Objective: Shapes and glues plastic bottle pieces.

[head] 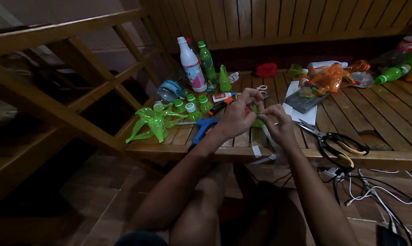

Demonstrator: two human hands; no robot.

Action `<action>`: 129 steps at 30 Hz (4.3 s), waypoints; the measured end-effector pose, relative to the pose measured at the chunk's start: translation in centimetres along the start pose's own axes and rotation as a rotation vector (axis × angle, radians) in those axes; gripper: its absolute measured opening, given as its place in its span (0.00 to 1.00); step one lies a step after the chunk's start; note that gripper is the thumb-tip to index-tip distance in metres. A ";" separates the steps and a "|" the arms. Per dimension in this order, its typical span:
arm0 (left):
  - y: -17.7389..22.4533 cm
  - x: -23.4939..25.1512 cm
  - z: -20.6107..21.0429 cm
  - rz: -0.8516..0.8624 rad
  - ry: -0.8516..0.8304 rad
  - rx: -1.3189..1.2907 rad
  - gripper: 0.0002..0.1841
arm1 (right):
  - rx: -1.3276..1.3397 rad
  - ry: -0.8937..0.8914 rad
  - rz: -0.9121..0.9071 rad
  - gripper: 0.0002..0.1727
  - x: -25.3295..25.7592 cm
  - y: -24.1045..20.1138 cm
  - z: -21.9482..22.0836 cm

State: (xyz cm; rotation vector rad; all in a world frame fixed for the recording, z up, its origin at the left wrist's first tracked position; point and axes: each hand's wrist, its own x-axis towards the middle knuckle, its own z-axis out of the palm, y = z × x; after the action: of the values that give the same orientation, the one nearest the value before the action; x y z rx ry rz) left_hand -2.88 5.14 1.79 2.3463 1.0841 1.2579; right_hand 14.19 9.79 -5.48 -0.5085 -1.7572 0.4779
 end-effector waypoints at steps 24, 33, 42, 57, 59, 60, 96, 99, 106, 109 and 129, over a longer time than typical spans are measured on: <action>0.2 0.0 0.0 -0.013 0.003 0.037 0.19 | -0.024 -0.009 -0.010 0.06 0.0 -0.1 0.0; 0.1 0.0 0.1 0.002 0.014 0.065 0.19 | -0.018 -0.015 0.011 0.06 0.0 -0.1 -0.1; 0.7 -0.2 0.0 -0.020 0.014 0.094 0.18 | -0.034 -0.014 0.006 0.07 0.0 -0.1 0.0; 0.0 0.0 0.1 0.019 0.032 0.071 0.17 | -0.022 -0.019 0.005 0.07 0.0 0.1 0.0; 0.2 0.0 0.1 0.006 0.034 0.074 0.17 | -0.020 -0.019 0.003 0.06 0.0 0.2 -0.1; 0.2 0.0 0.0 0.007 0.036 0.080 0.17 | -0.020 -0.020 0.002 0.06 0.0 0.2 -0.1; 1.1 -0.3 -0.1 0.086 0.077 0.278 0.14 | -0.009 -0.040 0.033 0.06 0.1 -0.2 -0.1; 0.4 0.3 0.0 0.044 0.076 0.235 0.15 | 0.007 -0.065 0.042 0.07 0.1 -0.3 -0.2; 0.0 0.6 -0.2 0.008 0.129 0.127 0.17 | 0.139 -0.077 0.173 0.06 0.2 -0.4 -0.6; 0.2 0.2 -0.4 0.003 0.161 0.118 0.12 | 0.181 -0.073 0.250 0.05 0.3 -1.0 -0.8; -0.8 -0.3 -0.4 -0.284 0.005 -0.069 0.07 | 0.133 -0.079 0.260 0.05 0.1 -1.0 -0.7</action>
State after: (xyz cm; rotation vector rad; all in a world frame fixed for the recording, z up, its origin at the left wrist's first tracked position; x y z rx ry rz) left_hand -3.71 5.43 1.45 2.0515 1.2990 1.1760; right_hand 14.72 9.06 -4.62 -0.6340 -1.7285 0.8018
